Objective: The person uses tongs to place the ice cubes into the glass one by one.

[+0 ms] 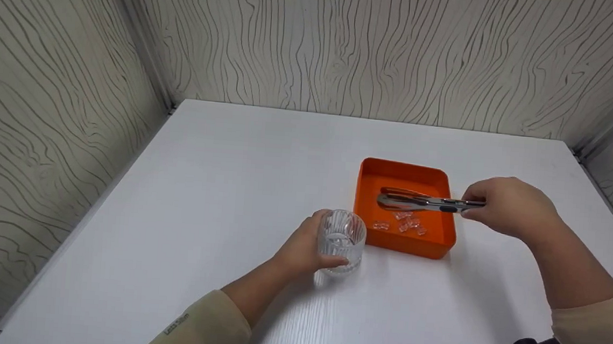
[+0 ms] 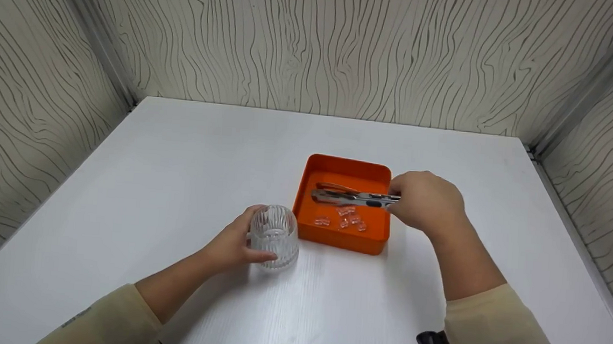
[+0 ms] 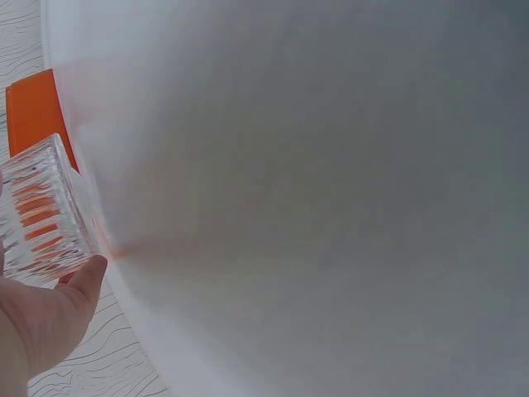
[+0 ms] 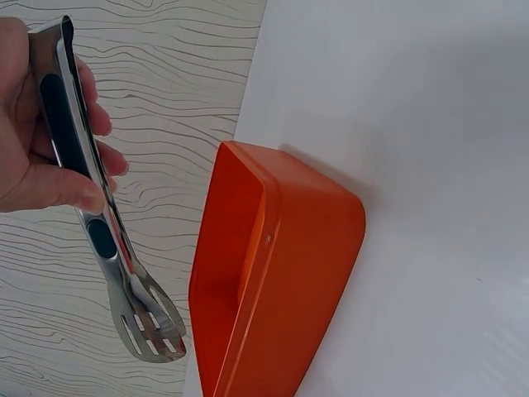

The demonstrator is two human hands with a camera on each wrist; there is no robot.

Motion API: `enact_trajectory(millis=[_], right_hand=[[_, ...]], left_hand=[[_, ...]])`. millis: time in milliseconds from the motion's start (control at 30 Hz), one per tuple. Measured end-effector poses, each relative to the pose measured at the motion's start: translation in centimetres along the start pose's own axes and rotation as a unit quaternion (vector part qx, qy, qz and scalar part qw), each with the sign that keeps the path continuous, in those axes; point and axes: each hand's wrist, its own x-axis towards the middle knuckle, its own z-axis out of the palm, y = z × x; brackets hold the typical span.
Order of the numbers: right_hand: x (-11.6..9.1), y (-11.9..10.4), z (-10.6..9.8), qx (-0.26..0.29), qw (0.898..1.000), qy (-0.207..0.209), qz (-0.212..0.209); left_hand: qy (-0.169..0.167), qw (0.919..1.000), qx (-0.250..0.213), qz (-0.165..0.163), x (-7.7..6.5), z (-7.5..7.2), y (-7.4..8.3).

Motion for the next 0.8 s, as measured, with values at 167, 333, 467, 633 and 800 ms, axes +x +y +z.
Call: enact_trajectory(millis=[167,333,467,633,800], right_hand=[[0.2,1.2,0.3,-0.001,1.000,-0.001,0.012],[0.3,2.2,0.7,0.002,1.000,-0.008,0.028],[0.4,2.6,1.0,0.000,0.999,-0.012,0.036],[0.6,2.4,1.2,-0.025,0.999,-0.009,0.037],[0.7,1.7,1.3,-0.044,0.998,-0.011,0.037]], left_hand=[[-0.002,1.0000,-0.002,0.007,0.0,0.0,0.0],[-0.004,1.0000,-0.002,0.002,0.0,0.0,0.0],[-0.004,1.0000,-0.001,0.003,0.0,0.0,0.0],[-0.003,1.0000,0.004,0.003,-0.2,-0.1,0.0],[-0.001,0.9999,0.012,-0.007,-0.3,-0.1,0.1]])
